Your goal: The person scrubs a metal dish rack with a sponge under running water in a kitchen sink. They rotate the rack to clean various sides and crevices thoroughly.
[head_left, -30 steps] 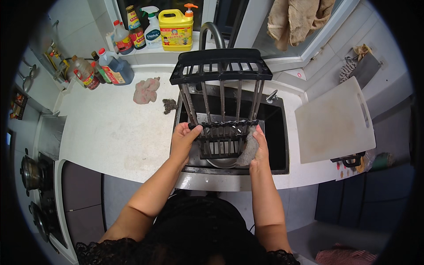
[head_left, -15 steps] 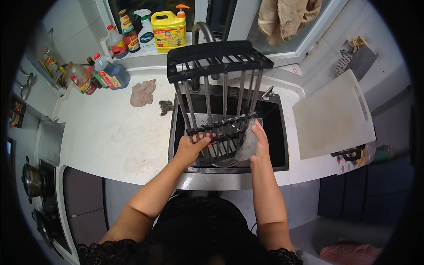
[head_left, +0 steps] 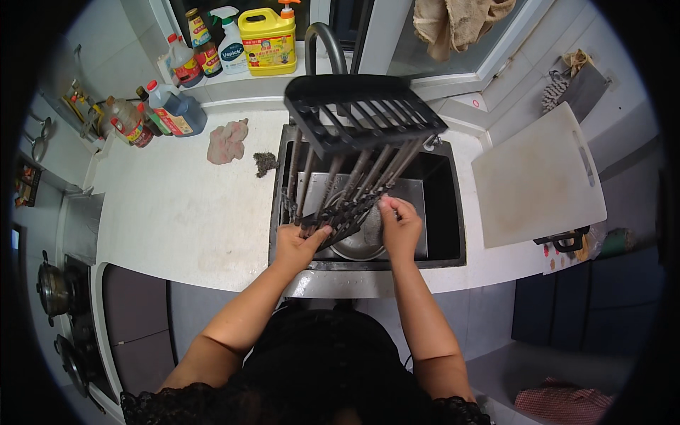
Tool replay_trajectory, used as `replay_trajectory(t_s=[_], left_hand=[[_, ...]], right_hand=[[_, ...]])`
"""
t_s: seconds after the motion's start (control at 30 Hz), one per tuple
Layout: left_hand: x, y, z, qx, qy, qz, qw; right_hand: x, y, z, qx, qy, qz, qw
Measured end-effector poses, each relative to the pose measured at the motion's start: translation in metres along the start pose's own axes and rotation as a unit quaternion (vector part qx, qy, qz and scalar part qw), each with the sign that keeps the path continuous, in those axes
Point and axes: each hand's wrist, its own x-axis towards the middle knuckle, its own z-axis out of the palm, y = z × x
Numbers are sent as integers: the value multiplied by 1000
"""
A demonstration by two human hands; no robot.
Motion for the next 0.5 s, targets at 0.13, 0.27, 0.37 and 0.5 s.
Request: replay_trajectory(t_s=[0.13,0.27,0.37,0.5], left_hand=[[-8,-15,0,-91,44,-39,994],[-15,-16,-4,-56,46,-59,996],[-22,-25,-11,-17,40,-64,997],[-33,-41,-18,78,50,-40,995]], right_hand=[[-25,-2,11,-19,-60,-42,997],[-32,3,17,-81,-71,-83,991],[-32,12,23,-93,-83,-84,989],[-41,28,36,-123,-86,-85,985]])
